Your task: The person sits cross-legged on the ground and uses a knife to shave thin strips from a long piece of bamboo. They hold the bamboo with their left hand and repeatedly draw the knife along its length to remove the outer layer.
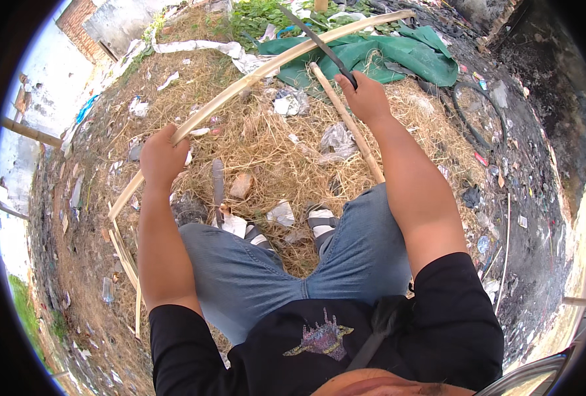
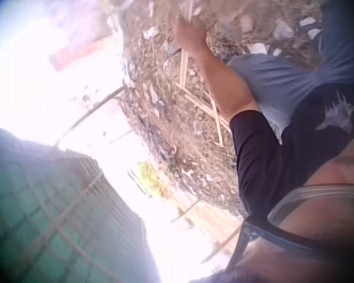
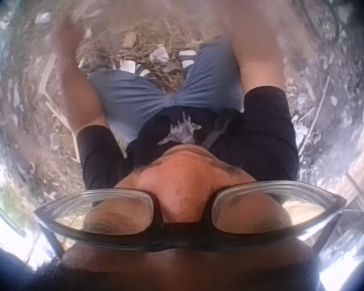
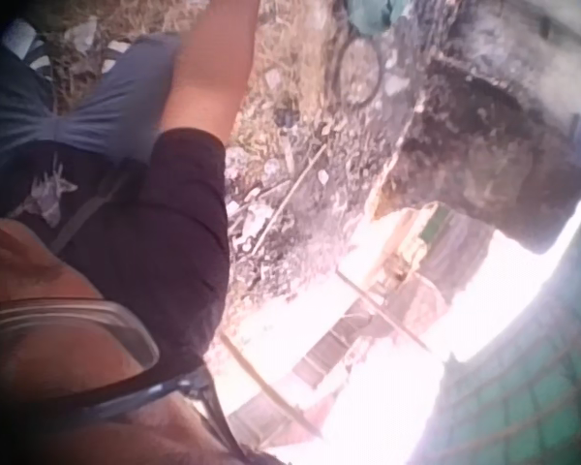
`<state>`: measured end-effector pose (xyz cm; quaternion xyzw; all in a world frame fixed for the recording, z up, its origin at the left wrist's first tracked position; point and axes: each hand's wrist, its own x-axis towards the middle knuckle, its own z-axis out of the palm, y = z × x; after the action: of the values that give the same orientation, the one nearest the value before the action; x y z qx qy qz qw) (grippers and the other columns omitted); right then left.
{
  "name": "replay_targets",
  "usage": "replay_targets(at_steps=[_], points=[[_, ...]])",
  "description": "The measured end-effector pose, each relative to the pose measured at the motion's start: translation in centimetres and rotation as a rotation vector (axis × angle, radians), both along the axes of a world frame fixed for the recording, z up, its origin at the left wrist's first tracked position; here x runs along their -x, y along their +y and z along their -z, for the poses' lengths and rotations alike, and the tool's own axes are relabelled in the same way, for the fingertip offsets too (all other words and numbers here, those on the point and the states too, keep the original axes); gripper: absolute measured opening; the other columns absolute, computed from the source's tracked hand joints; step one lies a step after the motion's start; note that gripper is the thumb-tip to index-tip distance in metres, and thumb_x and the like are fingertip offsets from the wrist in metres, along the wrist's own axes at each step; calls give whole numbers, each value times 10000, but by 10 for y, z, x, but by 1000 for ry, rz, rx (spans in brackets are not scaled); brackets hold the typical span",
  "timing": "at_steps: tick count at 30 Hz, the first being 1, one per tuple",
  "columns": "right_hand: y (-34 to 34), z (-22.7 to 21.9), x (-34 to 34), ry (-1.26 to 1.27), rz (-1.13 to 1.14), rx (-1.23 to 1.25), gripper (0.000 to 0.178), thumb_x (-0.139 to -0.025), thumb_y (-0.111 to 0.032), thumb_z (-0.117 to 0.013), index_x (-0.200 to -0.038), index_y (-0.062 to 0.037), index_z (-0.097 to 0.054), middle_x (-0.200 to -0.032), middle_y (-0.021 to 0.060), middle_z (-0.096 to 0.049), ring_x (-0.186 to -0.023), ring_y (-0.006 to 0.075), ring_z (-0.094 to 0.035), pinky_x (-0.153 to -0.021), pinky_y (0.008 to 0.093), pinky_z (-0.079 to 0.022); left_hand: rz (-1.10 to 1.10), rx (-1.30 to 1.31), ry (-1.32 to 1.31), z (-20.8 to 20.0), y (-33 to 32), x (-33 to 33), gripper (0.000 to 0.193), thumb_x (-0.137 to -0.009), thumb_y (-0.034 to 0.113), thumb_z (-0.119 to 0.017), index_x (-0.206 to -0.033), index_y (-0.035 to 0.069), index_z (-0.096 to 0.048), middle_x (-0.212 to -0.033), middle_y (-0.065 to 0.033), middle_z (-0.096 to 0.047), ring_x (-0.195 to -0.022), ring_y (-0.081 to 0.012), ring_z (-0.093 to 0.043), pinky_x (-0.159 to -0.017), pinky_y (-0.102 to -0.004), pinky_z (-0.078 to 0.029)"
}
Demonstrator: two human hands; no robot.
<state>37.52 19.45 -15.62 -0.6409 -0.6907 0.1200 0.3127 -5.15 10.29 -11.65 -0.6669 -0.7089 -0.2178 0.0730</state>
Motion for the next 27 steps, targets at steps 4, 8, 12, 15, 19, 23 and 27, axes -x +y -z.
replay_targets(at_steps=[4,8,12,15,19,23,27], points=[[-4,-3,22,25,-87,-154,586,-1017,-635,-514,-948,-64,-626,-800,207,-682,-772,446,-666,-702,539,-509,-2,17,-80,1,6,-7,193,-844,273,-671,-847,82,-651,-708,-138,-630,-678,-331,-633,-673,-454,-488],[-8,4,41,-162,-248,-268,544,-1026,-601,-526,-961,-67,-603,-805,211,-675,-783,467,-654,-671,541,-501,39,13,-18,-3,2,-3,211,-840,285,-692,-848,75,-680,-700,-146,-654,-688,-354,-652,-671,-476,-495],[13,15,-8,-14,-4,-71,607,-1016,-669,-475,-987,-84,-633,-893,200,-705,-907,451,-678,-765,526,-529,37,-43,2,-9,0,-8,207,-836,280,-683,-846,73,-679,-702,-155,-652,-689,-358,-655,-662,-474,-495],[15,24,-19,18,26,-19,597,-1017,-647,-507,-1001,-68,-648,-874,226,-696,-891,445,-680,-743,507,-521,36,-39,14,-5,2,-9,195,-835,273,-679,-847,78,-675,-701,-150,-647,-681,-349,-649,-657,-466,-494],[-6,-9,12,57,-44,-3,557,-1029,-596,-513,-1027,-48,-616,-914,243,-705,-907,431,-698,-760,516,-528,-18,51,-48,1,6,1,185,-840,274,-677,-868,91,-672,-700,-130,-637,-662,-329,-631,-666,-451,-491],[-7,2,29,-165,-238,-156,464,-1059,-492,-508,-1042,-39,-606,-926,242,-715,-873,456,-691,-767,547,-524,-4,9,-35,-3,5,-5,184,-840,273,-676,-874,92,-669,-696,-126,-634,-662,-324,-632,-668,-450,-492],[16,11,-14,80,-33,-69,488,-1056,-538,-494,-1073,-66,-619,-944,225,-722,-908,460,-688,-780,534,-523,20,-19,39,-7,-1,2,178,-847,267,-657,-869,91,-664,-715,-140,-644,-688,-348,-643,-678,-459,-498]])
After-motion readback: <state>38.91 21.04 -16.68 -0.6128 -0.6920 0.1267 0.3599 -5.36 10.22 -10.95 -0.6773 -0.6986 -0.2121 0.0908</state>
